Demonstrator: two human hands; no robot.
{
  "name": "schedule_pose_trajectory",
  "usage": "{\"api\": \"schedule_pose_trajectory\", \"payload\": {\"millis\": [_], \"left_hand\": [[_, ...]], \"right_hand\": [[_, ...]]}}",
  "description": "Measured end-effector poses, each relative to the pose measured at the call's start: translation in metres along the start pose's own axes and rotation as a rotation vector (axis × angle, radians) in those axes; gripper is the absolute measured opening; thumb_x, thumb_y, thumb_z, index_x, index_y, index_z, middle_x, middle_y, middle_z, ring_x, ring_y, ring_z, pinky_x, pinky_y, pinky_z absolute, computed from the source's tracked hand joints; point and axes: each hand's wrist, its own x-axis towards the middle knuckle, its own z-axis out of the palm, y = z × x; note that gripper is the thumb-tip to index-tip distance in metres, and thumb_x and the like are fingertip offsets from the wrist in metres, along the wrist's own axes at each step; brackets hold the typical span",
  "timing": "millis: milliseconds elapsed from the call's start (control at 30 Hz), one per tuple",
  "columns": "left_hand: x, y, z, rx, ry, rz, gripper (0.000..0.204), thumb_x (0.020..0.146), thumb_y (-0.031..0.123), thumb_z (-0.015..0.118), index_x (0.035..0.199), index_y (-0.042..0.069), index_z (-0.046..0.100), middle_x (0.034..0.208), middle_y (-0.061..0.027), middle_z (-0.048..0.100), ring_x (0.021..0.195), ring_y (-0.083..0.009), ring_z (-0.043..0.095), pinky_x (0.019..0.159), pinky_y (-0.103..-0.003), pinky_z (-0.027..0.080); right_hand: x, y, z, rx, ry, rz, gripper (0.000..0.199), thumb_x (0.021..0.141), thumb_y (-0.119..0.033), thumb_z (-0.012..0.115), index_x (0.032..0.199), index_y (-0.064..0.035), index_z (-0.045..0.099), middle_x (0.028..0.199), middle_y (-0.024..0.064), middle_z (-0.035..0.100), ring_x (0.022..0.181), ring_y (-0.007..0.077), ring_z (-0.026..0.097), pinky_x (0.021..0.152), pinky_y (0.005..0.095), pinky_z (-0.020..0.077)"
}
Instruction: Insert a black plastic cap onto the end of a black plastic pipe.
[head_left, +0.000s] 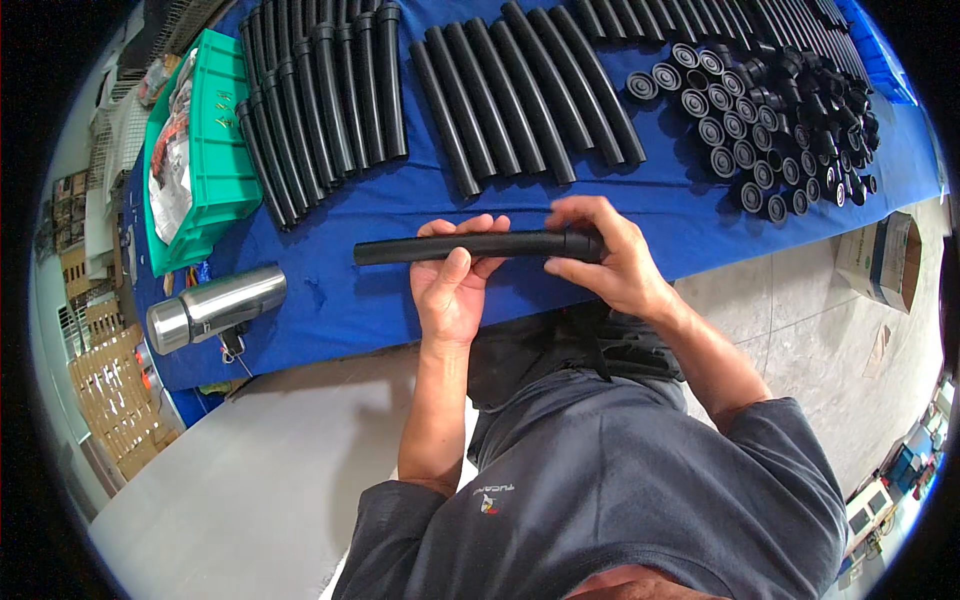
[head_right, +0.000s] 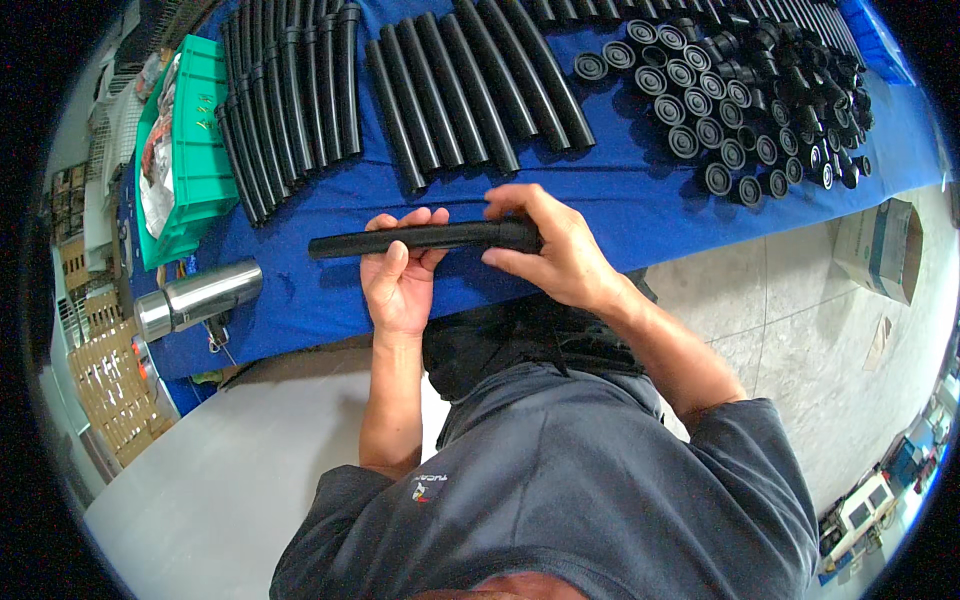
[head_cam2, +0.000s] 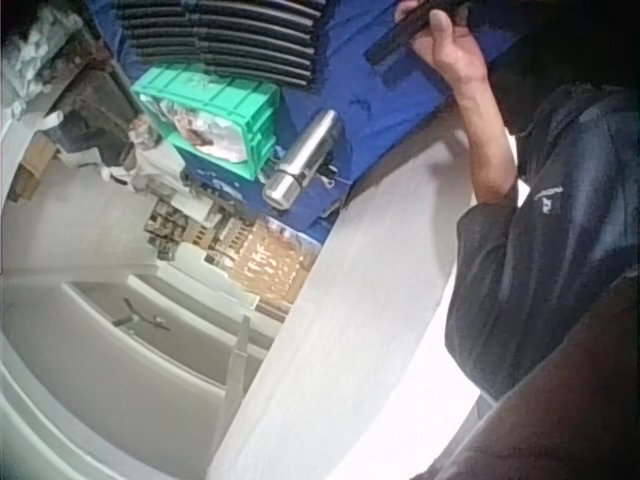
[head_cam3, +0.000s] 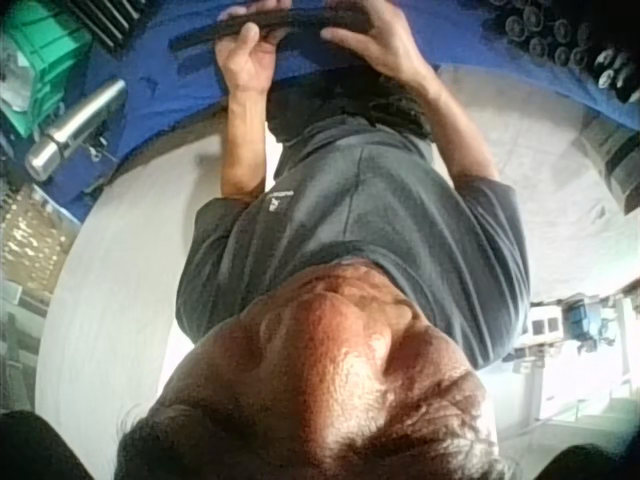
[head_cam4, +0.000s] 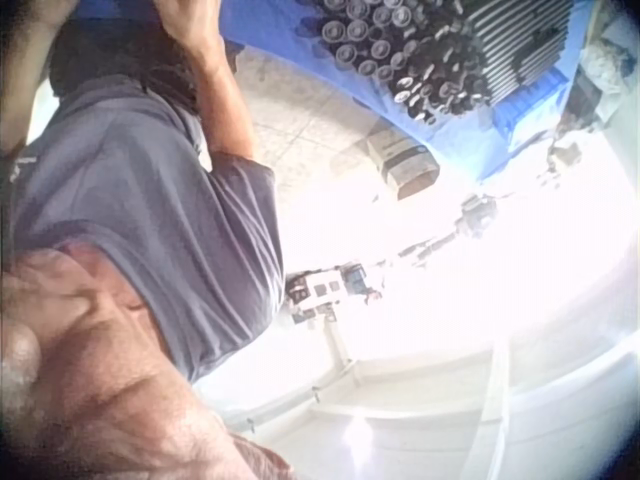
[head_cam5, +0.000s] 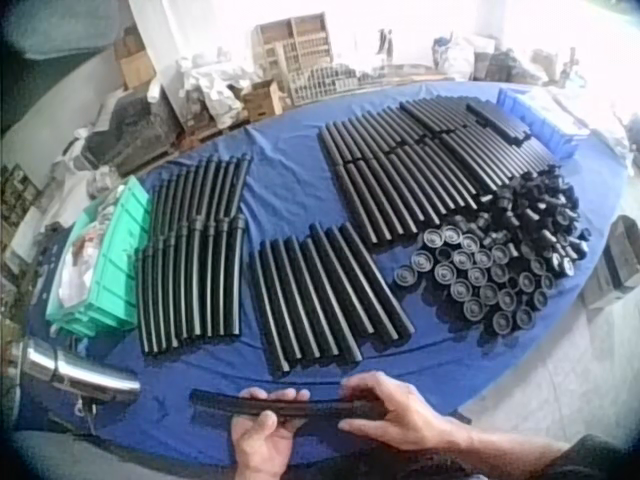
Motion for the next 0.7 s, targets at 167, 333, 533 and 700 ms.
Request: {"api": "schedule_pose_trajectory", "payload": {"millis": [167, 333, 533, 700], "left_hand": [[0.002, 0.003, -0.001, -0.070, -0.017, 0.028, 0.034, 0.090, 0.003, 0.065, 0.122, 0.007, 0.053, 0.127, -0.0245, 0.061, 0.125, -0.0404, 0.056, 0.100, -0.051, 0.054], [0.001, 0.001, -0.001, -0.045, 0.013, 0.030, 0.035, 0.089, 0.002, 0.066, 0.121, 0.007, 0.054, 0.126, -0.0239, 0.062, 0.126, -0.0407, 0.055, 0.103, -0.052, 0.052], [-0.003, 0.002, -0.003, 0.017, -0.004, -0.012, 0.035, 0.089, 0.005, 0.067, 0.120, 0.007, 0.052, 0.123, -0.0244, 0.063, 0.124, -0.0427, 0.056, 0.103, -0.054, 0.051], [-0.001, -0.001, 0.001, -0.031, -0.048, -0.001, 0.033, 0.091, 0.005, 0.066, 0.122, 0.005, 0.052, 0.126, -0.0263, 0.061, 0.124, -0.0421, 0.056, 0.102, -0.054, 0.051]], "right_hand": [[0.001, -0.001, -0.003, 0.212, -0.082, 0.145, 0.046, 0.082, -0.013, 0.081, 0.119, -0.0002, 0.058, 0.093, 0.0075, 0.066, 0.089, 0.0114, 0.063, 0.077, 0.0281, 0.0516], [0.003, -0.005, -0.007, 0.195, -0.193, 0.336, 0.038, 0.084, -0.013, 0.079, 0.114, 0.0005, 0.059, 0.086, 0.0055, 0.064, 0.079, 0.0088, 0.061, 0.067, 0.0267, 0.0503], [0.001, -0.002, -0.013, 0.065, -0.221, 0.196, 0.035, 0.084, -0.015, 0.076, 0.110, 0.0000, 0.060, 0.086, 0.0128, 0.064, 0.079, 0.0225, 0.066, 0.071, 0.0356, 0.0513], [0.001, 0.002, -0.021, -0.040, -0.253, -0.018, 0.036, 0.085, -0.020, 0.074, 0.110, -0.0007, 0.057, 0.088, 0.0171, 0.062, 0.083, 0.0344, 0.064, 0.072, 0.0415, 0.0495]]}}
